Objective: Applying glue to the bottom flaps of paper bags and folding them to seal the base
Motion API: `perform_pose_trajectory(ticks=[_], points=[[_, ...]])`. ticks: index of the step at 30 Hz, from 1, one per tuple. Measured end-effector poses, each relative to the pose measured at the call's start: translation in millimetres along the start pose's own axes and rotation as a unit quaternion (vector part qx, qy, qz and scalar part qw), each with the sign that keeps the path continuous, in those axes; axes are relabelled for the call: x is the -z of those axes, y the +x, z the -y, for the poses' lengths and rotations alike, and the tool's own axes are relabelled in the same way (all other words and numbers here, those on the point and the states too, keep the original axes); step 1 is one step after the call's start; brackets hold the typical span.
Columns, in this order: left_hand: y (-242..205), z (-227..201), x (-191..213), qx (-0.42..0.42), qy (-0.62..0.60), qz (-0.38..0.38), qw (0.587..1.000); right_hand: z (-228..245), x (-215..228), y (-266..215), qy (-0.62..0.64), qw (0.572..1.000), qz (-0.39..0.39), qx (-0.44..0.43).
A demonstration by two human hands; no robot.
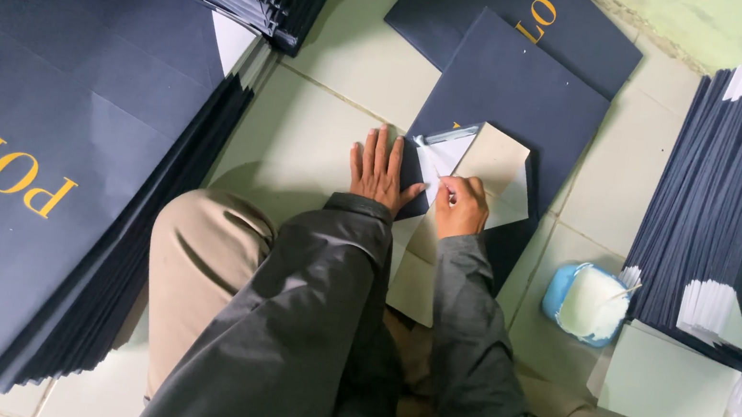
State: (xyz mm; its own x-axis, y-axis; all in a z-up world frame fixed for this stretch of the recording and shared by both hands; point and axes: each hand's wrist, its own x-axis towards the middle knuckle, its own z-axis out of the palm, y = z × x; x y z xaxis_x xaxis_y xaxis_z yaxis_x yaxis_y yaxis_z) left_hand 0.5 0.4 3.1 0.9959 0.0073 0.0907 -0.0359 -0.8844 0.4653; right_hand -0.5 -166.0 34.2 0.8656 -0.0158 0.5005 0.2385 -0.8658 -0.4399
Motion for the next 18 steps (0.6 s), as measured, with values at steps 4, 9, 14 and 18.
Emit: perform_pose_trajectory(ticks=[4, 9, 14, 18], points=[[0, 1, 0, 0.002, -0.009, 0.0, 1.0, -59, 0, 16, -0.061, 0.997, -0.04, 0.001], [-1, -1, -1, 0.003, -0.012, -0.006, 1.0, -77, 0, 18, -0.08, 0.994, -0.075, 0.006], [0, 1, -2, -0.001, -0.006, -0.029, 1.0, 4, 3, -8, 0.008, 1.0, 0.005, -0.018], [-3, 0, -2, -0.005, -0.001, -0.03, 1.0, -13, 3, -7, 0.007, 1.0, 0.0, -0.021]])
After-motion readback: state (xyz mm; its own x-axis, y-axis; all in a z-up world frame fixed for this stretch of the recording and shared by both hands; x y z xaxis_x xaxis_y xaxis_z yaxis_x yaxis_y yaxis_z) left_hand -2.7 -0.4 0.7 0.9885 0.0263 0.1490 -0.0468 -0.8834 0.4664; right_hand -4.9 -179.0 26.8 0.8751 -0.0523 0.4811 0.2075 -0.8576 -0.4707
